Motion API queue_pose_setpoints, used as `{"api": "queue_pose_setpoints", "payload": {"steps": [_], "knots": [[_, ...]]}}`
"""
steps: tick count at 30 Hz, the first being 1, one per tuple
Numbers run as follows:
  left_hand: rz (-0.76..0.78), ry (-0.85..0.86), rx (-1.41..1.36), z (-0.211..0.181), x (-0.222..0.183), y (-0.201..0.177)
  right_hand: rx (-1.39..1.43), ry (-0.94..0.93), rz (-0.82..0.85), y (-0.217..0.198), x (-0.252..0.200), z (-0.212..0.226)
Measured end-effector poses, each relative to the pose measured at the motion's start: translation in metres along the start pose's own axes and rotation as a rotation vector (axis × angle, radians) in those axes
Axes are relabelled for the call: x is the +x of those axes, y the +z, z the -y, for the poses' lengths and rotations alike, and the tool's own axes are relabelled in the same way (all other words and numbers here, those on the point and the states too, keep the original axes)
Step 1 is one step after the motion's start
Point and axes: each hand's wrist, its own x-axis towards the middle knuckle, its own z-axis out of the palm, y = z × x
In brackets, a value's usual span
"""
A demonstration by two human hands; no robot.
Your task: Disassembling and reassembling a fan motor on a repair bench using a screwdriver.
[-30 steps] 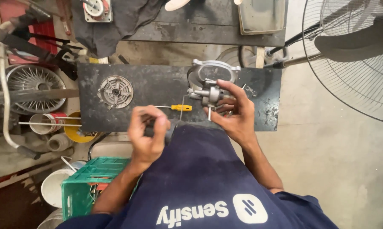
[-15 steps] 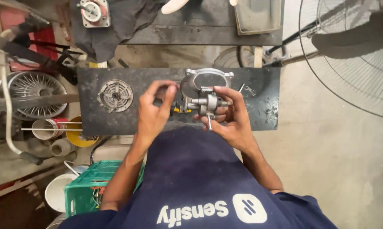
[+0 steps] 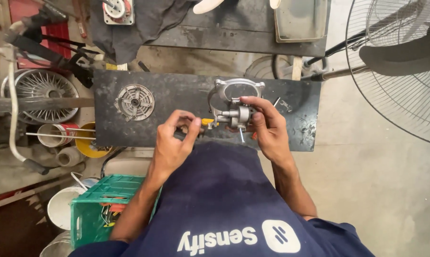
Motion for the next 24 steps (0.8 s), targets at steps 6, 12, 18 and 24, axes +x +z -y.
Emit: {"api": "queue_pose_setpoints", "payload": {"steps": [6, 12, 18, 24], "knots": [[0.045, 0.062, 0.026, 0.001, -0.012, -0.001, -0.099, -0.037, -0.04, -0.011, -0.001, -0.005], [0.196, 0.046, -0.1, -0.003, -0.006, -0.006, -0.079, -0.109, -0.006, -0.003, 0.004, 0.008], [0.21, 0.141, -0.083, 0.0, -0.002, 0.004, -0.038, -0.101, -0.024, 0.0, -0.001, 0.019], [0.209, 0.171, -0.038, -0.001, 0.0, 0.002, -0.047, -0.083, -0.06, 0.001, 0.0, 0.018]]}}
